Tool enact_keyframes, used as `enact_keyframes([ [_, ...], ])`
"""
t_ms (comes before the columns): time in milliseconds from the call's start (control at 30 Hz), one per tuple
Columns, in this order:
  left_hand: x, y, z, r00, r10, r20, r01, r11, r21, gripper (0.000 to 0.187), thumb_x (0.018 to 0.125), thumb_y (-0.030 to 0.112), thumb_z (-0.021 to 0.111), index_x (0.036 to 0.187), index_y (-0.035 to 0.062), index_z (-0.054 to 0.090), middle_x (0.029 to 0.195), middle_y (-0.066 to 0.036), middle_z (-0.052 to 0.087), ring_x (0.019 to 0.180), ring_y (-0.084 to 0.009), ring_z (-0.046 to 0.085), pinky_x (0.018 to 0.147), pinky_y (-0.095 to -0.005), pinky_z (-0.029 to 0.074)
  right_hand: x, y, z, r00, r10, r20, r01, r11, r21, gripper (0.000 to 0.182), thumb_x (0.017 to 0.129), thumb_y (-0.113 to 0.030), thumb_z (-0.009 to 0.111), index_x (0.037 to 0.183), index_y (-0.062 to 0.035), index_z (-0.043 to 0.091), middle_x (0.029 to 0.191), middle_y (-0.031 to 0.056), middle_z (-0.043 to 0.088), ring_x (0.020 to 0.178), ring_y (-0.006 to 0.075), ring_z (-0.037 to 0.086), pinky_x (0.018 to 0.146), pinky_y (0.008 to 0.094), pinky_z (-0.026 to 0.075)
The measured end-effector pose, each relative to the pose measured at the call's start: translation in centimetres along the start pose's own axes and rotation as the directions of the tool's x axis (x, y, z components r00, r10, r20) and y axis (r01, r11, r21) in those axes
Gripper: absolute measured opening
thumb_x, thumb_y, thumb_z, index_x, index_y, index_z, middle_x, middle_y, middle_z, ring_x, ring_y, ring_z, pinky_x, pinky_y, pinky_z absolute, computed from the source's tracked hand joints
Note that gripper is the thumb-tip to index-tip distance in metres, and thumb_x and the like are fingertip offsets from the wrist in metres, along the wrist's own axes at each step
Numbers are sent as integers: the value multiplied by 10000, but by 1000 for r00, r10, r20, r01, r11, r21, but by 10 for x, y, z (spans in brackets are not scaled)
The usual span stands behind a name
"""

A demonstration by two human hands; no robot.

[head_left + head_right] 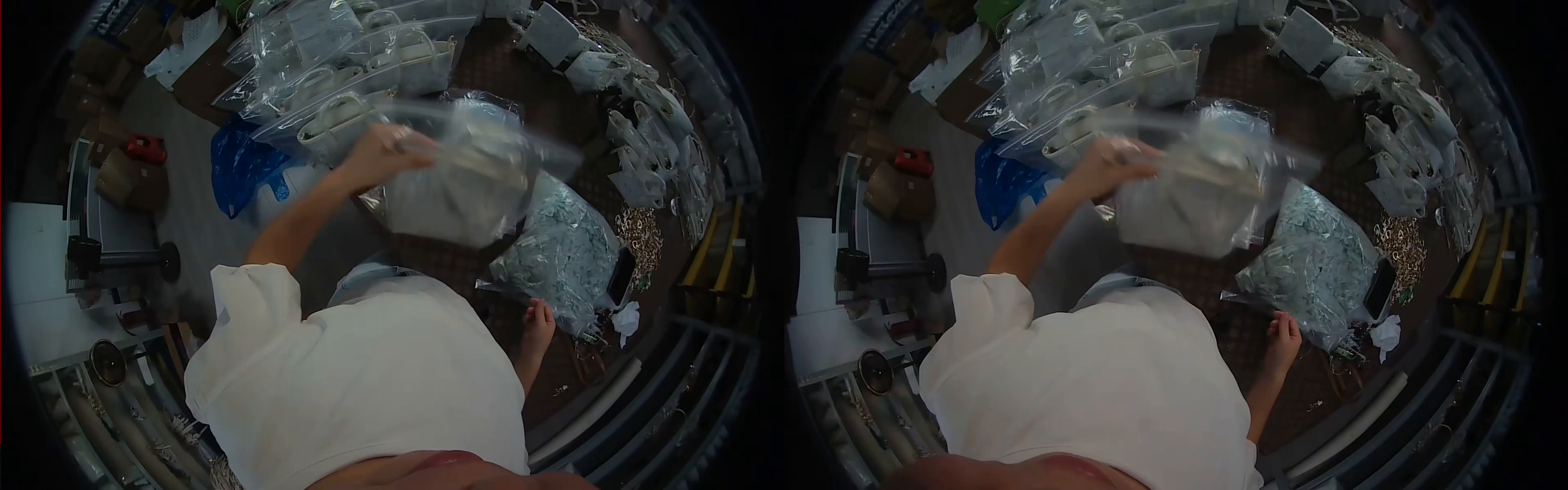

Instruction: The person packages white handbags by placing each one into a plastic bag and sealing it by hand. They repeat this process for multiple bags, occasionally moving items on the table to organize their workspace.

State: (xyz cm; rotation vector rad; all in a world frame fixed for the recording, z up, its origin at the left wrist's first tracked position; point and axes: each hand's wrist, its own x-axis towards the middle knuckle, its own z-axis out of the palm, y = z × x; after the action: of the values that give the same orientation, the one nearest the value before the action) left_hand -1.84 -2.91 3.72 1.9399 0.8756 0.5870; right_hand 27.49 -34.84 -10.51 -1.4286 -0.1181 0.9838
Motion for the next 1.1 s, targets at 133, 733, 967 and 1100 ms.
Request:
enact_keyframes([
  [133, 42, -1, -91, 807, -317, -498, 124, 916, -381, 340, 714, 218, 730, 977, 22, 642, 763, -48, 634, 608, -111, 573, 529, -235, 464, 4, 6, 3, 998, 37, -54, -37, 999, 3, 164, 878, -177, 559, 881, -24, 618, 704, -9, 573, 600, 39, 505, 501, 158, 387],
  [733, 96, -11, 28, 965, 212, -154, -223, 973, -59, 127, 823, 136, 600, 912, 49, 623, 783, -29, 587, 747, -127, 560, 657, -226, 434, 39, 22, 105, 983, -46, 176, 128, 861, -493, 155, 833, -132, 572, 812, 10, 630, 635, 30, 575, 567, 90, 516, 527, 242, 406],
  [967, -2, -103, 192, 688, 450, 570, -720, 525, 454, 392, 779, 132, 503, 1148, 3, 510, 1106, -162, 526, 956, -295, 538, 797, -373, 430, 45, 10, 140, 790, -269, 551, 613, 368, -699, 89, 782, -88, 597, 819, -8, 614, 777, 140, 593, 691, 302, 576, 604, 354, 455],
  [1100, 5, -111, 193, 845, 404, 351, -535, 622, 572, 353, 750, 127, 497, 1081, 17, 548, 1029, -129, 541, 896, -260, 551, 759, -354, 442, 44, 18, 126, 819, -259, 512, 571, 457, -682, 70, 775, -72, 595, 807, -10, 607, 765, 140, 586, 709, 318, 573, 623, 370, 456],
])
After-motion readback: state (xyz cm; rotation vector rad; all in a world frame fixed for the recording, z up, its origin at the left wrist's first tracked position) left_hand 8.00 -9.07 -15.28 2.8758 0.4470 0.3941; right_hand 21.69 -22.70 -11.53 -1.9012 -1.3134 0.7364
